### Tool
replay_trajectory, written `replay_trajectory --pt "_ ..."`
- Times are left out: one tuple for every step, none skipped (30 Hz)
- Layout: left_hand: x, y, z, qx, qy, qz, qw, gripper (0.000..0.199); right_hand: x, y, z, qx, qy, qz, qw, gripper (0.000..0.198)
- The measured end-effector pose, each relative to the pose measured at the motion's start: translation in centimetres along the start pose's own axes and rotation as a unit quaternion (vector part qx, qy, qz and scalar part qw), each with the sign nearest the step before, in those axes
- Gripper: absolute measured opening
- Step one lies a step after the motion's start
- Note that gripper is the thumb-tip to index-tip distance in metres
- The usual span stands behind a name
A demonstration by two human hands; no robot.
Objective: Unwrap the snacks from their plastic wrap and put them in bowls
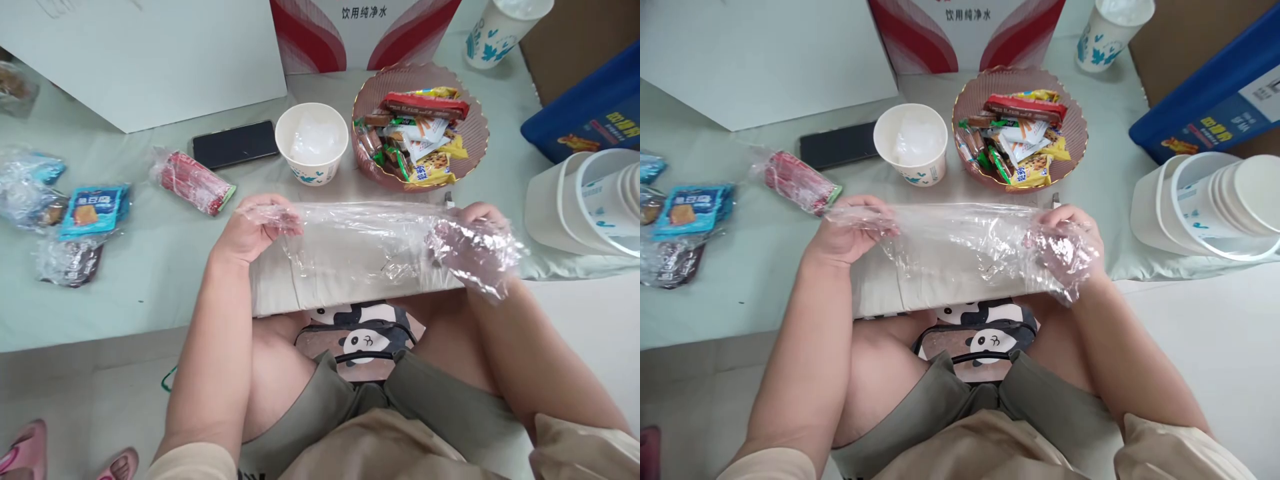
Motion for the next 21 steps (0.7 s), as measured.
replay_trajectory --pt "0.1 -0.1 0.1 -0.008 0.006 0.008 1.000 0.026 0.0 -0.3 -0.1 -0.004 -0.005 -0.005 1.000 0.041" --pt "0.2 -0.2 0.2 -0.014 0.021 0.015 1.000 0.035 0.0 -0.5 -0.1 -0.007 -0.012 -0.006 1.000 0.040" --pt "0.4 -0.3 0.3 -0.015 0.043 0.024 0.999 0.044 0.1 -0.5 0.0 -0.009 -0.023 -0.002 1.000 0.042" --pt "0.5 -0.5 0.3 -0.009 0.066 0.031 0.997 0.050 0.1 -0.4 0.0 -0.013 -0.032 0.004 0.999 0.047" --pt "0.6 -0.7 0.4 0.004 0.086 0.039 0.995 0.051 0.2 -0.2 0.0 -0.023 -0.032 0.010 0.999 0.052" --pt "0.6 -0.8 0.4 0.023 0.101 0.050 0.993 0.047 0.2 0.1 0.0 -0.043 -0.025 0.012 0.999 0.054" --pt "0.6 -0.9 0.4 0.045 0.106 0.062 0.991 0.038 0.1 0.4 0.0 -0.072 -0.013 0.011 0.997 0.052" --pt "0.4 -0.9 0.4 0.065 0.100 0.073 0.990 0.025 0.0 0.7 -0.1 -0.106 -0.003 0.010 0.994 0.045" --pt "0.2 -0.8 0.4 0.081 0.084 0.078 0.990 0.012 -0.1 1.0 -0.1 -0.140 0.000 0.008 0.990 0.034" --pt "0.0 -0.7 0.4 0.088 0.064 0.079 0.991 0.012 -0.3 1.2 -0.1 -0.166 -0.003 0.006 0.986 0.023" --pt "-0.3 -0.6 0.4 0.087 0.044 0.077 0.992 0.023 -0.4 1.3 -0.1 -0.182 -0.008 0.003 0.983 0.019" --pt "-0.5 -0.5 0.4 0.080 0.028 0.074 0.994 0.034 -0.5 1.4 -0.1 -0.186 -0.009 -0.003 0.982 0.024" --pt "-0.7 -0.4 0.4 0.074 0.016 0.070 0.995 0.044 -0.5 1.5 -0.1 -0.182 -0.002 -0.013 0.983 0.033" --pt "-0.8 -0.3 0.4 0.070 0.010 0.067 0.995 0.051 -0.4 1.5 0.0 -0.171 0.009 -0.025 0.985 0.041" --pt "-0.8 -0.3 0.3 0.070 0.009 0.065 0.995 0.056 -0.2 1.6 0.0 -0.157 0.022 -0.039 0.987 0.047" --pt "-0.8 -0.3 0.3 0.071 0.008 0.062 0.996 0.061 0.0 1.7 0.1 -0.143 0.034 -0.052 0.988 0.050" --pt "-0.8 -0.3 0.3 0.072 0.009 0.059 0.996 0.065 0.2 1.8 0.1 -0.131 0.044 -0.064 0.988 0.053" --pt "-0.8 -0.3 0.2 0.071 0.010 0.056 0.996 0.068 0.3 1.9 0.1 -0.125 0.056 -0.074 0.988 0.054" --pt "-0.8 -0.3 0.2 0.068 0.012 0.055 0.996 0.070 0.2 1.9 0.1 -0.131 0.069 -0.080 0.986 0.055" --pt "-0.8 -0.2 0.2 0.062 0.015 0.055 0.996 0.072 -0.1 1.7 0.1 -0.155 0.086 -0.087 0.980 0.055" --pt "-0.9 -0.1 0.2 0.056 0.018 0.057 0.997 0.072 -0.6 1.4 0.1 -0.192 0.110 -0.099 0.970 0.056"
Point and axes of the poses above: each hand's wrist, its own x-axis towards the middle knuckle, its own z-axis out of the palm, y = z × x, the point moved 1 cm from there along x, towards the middle knuckle, and after that the axes turned 8 degrees about z, right-handed, at the moved point
